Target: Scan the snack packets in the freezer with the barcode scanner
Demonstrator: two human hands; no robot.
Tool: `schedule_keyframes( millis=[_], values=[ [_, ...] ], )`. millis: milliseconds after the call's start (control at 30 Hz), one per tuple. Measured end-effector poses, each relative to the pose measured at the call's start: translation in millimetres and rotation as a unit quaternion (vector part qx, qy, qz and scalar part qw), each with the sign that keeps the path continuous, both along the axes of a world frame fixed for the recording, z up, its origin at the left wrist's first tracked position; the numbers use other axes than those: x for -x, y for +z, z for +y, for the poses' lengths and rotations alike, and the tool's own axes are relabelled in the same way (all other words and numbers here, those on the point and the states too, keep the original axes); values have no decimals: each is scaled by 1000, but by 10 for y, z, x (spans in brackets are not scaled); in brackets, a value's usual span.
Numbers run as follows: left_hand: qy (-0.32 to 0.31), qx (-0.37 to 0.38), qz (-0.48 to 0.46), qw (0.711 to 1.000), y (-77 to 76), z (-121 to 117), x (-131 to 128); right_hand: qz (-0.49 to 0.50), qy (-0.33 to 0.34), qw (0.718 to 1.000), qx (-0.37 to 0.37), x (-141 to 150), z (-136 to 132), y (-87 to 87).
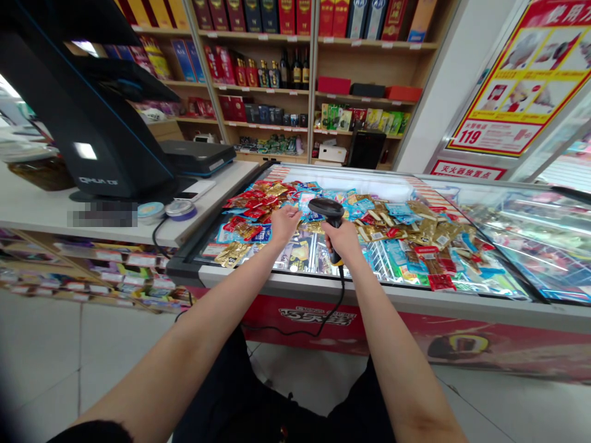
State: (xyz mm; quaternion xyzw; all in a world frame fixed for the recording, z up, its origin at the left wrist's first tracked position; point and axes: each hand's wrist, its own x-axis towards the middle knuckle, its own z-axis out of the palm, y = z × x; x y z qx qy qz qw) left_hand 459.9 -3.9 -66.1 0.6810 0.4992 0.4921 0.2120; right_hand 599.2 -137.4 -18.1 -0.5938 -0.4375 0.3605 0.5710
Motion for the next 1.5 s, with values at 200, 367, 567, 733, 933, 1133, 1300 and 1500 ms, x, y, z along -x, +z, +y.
schedule_keyframes(
  millis=[200,367,567,733,933,1133,1300,1500],
  values=[
    [-5,0,6,1000,18,-30,-1,2,6,1000,7,7,-28,27],
    [-6,-3,21,1000,40,-55,-22,12,-1,1000,13,5,-65,57],
    [1,-19,51,999,105,-98,-52,25,-5,1000,7,-65,-74,30],
    [-11,-11,55,998,191,-158,-67,30,6,1000,-5,-166,-101,28],
    [-6,0,68,998,243,-207,-152,24,6,1000,-1,-238,-135,25],
    [1,-5,95,995,237,-217,-240,28,-6,1000,-11,-274,-174,29],
    [0,-6,85,996,245,-238,-289,32,-4,999,-4,-317,-193,10],
    [-15,22,27,999,257,-214,-459,74,-19,996,-35,-421,-169,-48]
  ],
)
